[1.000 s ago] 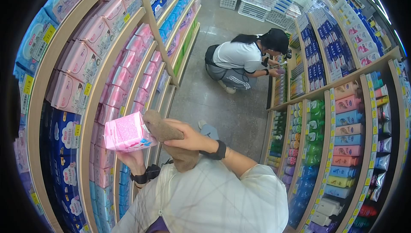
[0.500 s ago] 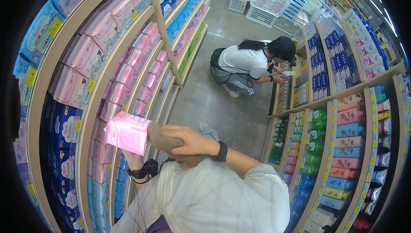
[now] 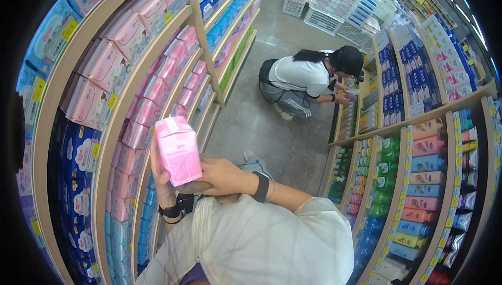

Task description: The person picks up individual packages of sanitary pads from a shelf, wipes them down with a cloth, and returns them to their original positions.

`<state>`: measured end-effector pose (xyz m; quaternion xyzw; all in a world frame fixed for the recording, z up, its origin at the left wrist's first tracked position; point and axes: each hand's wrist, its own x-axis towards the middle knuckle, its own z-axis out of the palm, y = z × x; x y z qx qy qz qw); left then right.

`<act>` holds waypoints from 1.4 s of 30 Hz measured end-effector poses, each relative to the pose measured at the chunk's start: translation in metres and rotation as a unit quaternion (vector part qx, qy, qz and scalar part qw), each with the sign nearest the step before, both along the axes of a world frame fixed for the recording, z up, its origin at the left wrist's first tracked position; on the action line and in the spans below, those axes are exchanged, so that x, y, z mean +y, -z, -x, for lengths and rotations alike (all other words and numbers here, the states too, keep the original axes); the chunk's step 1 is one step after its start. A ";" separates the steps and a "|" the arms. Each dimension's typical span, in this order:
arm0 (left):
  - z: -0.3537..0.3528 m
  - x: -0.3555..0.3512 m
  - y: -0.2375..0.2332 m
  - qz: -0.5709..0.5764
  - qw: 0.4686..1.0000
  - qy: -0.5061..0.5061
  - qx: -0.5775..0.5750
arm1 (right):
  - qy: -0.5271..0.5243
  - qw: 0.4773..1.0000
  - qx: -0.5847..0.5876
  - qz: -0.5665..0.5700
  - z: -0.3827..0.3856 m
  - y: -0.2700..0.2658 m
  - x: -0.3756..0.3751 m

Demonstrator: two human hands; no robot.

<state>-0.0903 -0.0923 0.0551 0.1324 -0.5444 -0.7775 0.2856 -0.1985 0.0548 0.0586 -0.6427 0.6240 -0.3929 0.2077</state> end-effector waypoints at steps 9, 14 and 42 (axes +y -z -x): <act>-0.024 -0.006 -0.002 0.165 0.970 0.142 -0.104 | -0.055 0.992 0.050 0.106 0.002 0.017 -0.008; -0.014 0.002 -0.025 0.256 0.935 0.217 -0.116 | -0.081 0.992 -0.066 0.071 0.010 0.018 -0.009; -0.020 0.014 0.016 -0.279 0.959 0.015 -0.043 | 0.093 0.982 0.077 0.147 0.056 -0.032 -0.034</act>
